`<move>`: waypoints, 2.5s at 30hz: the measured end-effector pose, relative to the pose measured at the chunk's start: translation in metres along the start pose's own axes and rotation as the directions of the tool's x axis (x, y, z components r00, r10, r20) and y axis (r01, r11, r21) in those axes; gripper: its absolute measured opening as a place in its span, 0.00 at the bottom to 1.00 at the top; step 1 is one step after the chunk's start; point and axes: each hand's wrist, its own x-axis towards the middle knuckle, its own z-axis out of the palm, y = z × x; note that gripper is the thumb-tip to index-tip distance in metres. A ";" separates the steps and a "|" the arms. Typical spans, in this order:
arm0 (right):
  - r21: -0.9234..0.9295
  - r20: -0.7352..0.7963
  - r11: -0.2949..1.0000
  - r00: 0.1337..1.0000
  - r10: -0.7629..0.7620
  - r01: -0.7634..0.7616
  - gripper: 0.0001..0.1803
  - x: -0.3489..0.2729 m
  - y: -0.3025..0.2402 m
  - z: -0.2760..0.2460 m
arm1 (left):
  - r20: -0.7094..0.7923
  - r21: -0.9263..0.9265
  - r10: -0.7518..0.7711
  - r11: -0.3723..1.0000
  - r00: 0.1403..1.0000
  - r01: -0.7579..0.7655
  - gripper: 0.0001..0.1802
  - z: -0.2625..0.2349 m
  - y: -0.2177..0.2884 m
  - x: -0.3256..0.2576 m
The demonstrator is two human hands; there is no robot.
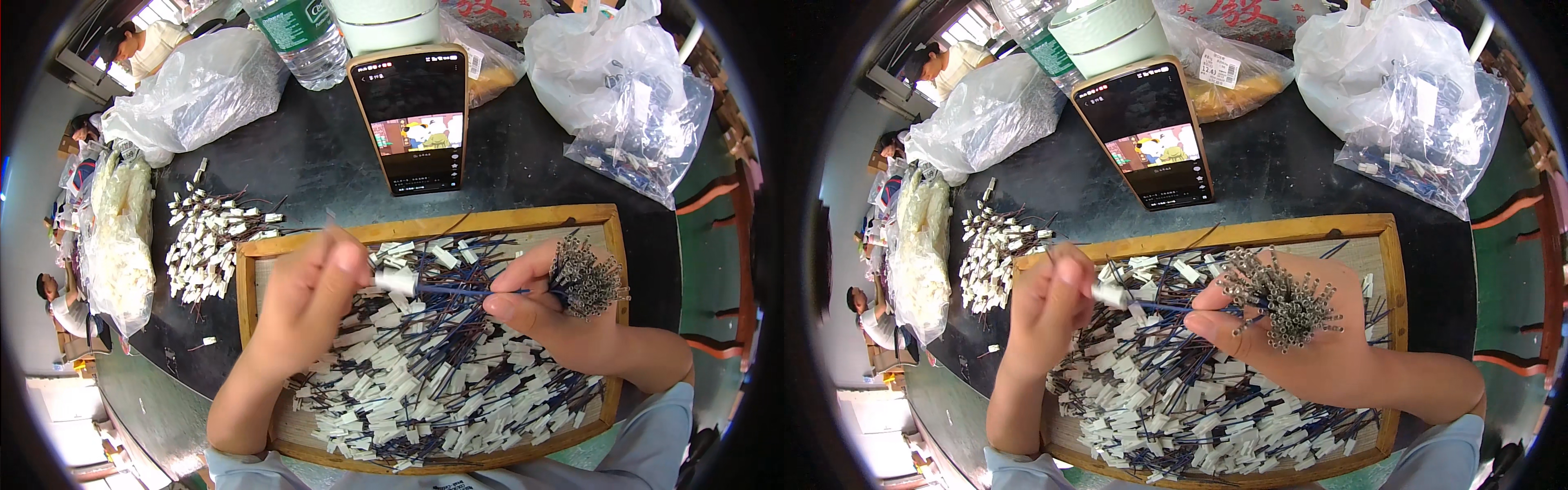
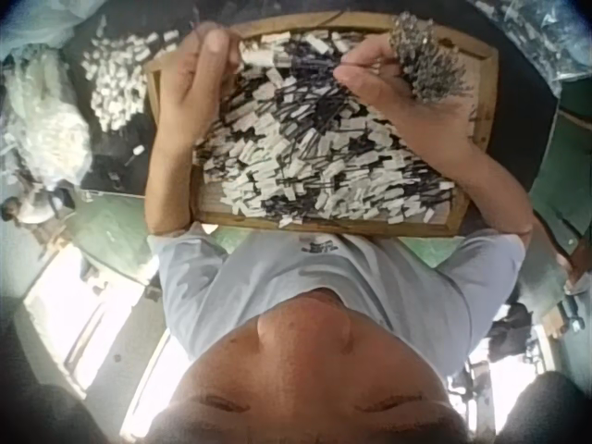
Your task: The person assembles wires into plastic connector housings by hand at a workshop table.
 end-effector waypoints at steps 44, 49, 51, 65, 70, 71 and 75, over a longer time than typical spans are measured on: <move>-0.046 0.036 0.943 0.944 -0.327 0.328 0.07 0.003 0.016 0.011 | 0.165 0.155 0.371 0.905 0.914 -0.395 0.14 0.018 0.026 0.000; -0.052 0.146 0.951 0.945 -0.294 0.304 0.08 0.005 0.018 0.007 | 0.212 0.200 0.393 0.879 0.895 -0.433 0.15 0.021 0.031 -0.004; -0.054 0.147 0.953 0.946 -0.287 0.298 0.08 0.005 0.017 0.006 | 0.220 0.199 0.384 0.882 0.897 -0.426 0.14 0.020 0.031 -0.004; -0.193 0.261 0.922 0.924 -0.280 0.335 0.09 0.006 0.019 0.003 | 0.219 0.352 0.470 0.779 0.855 -0.519 0.15 0.019 0.021 -0.002; -0.265 0.090 0.871 0.910 -0.405 0.414 0.08 0.008 0.015 0.001 | 0.075 0.337 0.467 0.820 0.881 -0.463 0.14 0.015 0.024 0.003; -0.284 0.005 0.857 0.895 -0.447 0.430 0.08 0.008 0.014 0.001 | 0.074 0.337 0.468 0.819 0.881 -0.464 0.14 0.014 0.023 0.003; -0.256 0.062 0.868 0.904 -0.424 0.425 0.07 0.007 0.016 0.000 | 0.102 0.268 0.361 0.888 0.927 -0.375 0.09 0.013 0.018 -0.001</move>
